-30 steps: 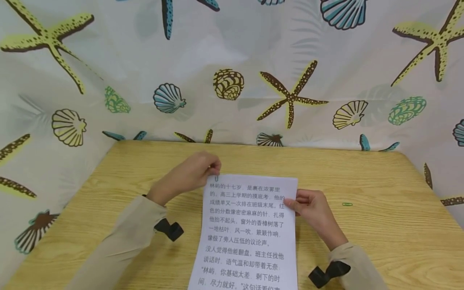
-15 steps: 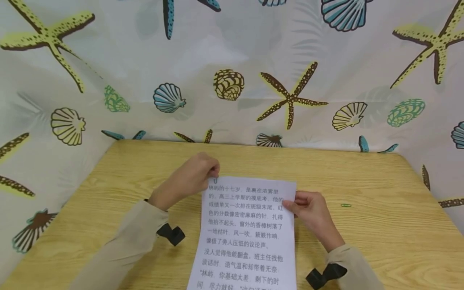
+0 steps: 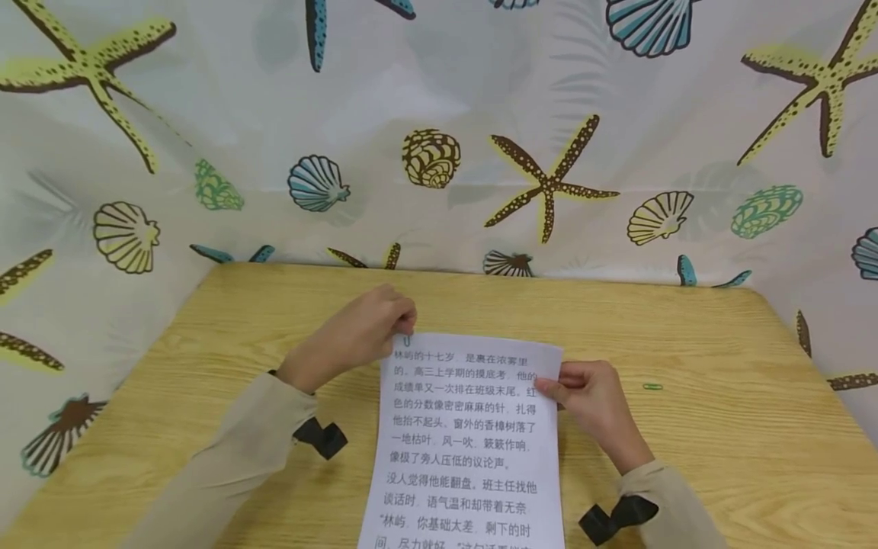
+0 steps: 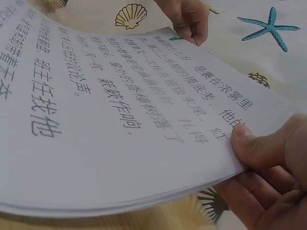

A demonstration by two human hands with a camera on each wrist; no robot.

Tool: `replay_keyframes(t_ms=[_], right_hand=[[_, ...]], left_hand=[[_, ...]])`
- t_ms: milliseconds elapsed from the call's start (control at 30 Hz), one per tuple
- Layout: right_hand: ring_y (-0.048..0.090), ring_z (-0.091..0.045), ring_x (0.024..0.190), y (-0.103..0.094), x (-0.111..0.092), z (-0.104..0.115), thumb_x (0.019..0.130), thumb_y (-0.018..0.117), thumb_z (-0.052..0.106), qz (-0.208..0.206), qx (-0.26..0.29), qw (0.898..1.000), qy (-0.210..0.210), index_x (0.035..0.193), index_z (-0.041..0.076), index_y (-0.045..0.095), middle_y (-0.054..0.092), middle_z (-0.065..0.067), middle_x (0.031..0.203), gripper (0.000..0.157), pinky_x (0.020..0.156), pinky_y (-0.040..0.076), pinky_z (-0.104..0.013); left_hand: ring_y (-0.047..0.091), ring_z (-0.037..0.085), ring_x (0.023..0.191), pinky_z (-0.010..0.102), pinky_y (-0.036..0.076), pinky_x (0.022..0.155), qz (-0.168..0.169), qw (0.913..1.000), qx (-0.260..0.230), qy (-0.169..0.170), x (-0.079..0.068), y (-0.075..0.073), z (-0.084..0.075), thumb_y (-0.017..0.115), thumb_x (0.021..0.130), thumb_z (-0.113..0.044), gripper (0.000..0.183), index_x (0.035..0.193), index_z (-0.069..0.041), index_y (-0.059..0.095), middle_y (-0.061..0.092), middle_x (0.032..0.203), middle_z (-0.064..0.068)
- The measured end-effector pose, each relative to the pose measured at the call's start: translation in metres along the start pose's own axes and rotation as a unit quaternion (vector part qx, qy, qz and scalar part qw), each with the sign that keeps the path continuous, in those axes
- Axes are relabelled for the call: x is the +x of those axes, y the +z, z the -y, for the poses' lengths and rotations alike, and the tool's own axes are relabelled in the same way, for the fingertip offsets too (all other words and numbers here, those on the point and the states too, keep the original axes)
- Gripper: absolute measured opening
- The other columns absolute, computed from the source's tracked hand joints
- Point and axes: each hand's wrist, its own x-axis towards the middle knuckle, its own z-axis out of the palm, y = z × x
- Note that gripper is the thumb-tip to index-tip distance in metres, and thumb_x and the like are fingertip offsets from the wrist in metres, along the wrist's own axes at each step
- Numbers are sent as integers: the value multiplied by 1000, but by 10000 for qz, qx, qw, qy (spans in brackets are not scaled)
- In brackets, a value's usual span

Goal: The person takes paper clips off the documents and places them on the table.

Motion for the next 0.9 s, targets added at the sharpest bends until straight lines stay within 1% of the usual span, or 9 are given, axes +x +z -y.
replay_keyframes(t_ms=[100,167,267,500,667,733,800,900], right_hand=[[71,-15,74,0,0,-3,87,70,1,49,223,9997,65,109,-13,66,71,-22,94,27,66,58,-28],[71,-15,75,0,0,-4,87,70,1,76,279,9996,62,109,-14,66,71,-22,94,27,67,58,-29],[71,-16,73,-1,0,-3,87,70,3,40,163,9998,-55,107,-13,67,71,-21,92,26,65,58,-30],[71,-15,70,-4,-2,2,86,71,3,-172,-282,9991,-281,102,-12,69,72,-21,88,22,63,58,-28],[71,-16,70,-5,-2,1,86,71,2,-206,-298,9987,-350,101,-12,70,71,-22,89,21,63,58,-29],[71,-16,70,-4,-2,-1,86,71,2,-195,-256,9990,-308,101,-12,70,72,-21,89,21,63,58,-29],[71,-16,69,-4,-2,-3,86,71,2,-180,-223,9993,-252,101,-12,70,72,-21,88,21,63,58,-30],[70,-15,69,-4,-2,-3,85,71,1,-211,-209,9992,-274,101,-12,70,72,-21,88,20,62,58,-29]], left_hand=[[50,19,79,27,44,67,-124,9999,-69,27,-1,1,2,65,81,12,19,79,-6,61,60,78,1],[50,20,79,27,44,67,-175,9998,-62,39,-1,2,3,65,82,12,20,78,-6,59,58,77,2],[51,20,80,27,44,67,-199,9998,-11,102,0,1,2,64,82,14,20,78,-6,59,57,77,2],[49,18,79,26,44,67,-124,9998,76,153,4,-6,-3,65,81,13,20,80,-6,60,59,80,2],[48,18,75,25,42,65,-308,9994,-59,135,5,-7,-5,65,86,9,17,77,-4,58,56,76,3],[48,18,76,26,42,65,-326,9994,-99,64,5,-6,-4,64,88,6,16,78,-4,57,55,76,4],[49,19,78,26,42,67,-279,9995,-130,-102,4,-6,-3,63,88,7,14,80,-3,57,55,79,5],[49,20,81,28,43,69,-197,9993,-76,-321,4,-7,-1,62,88,8,14,83,-4,57,57,83,6]])
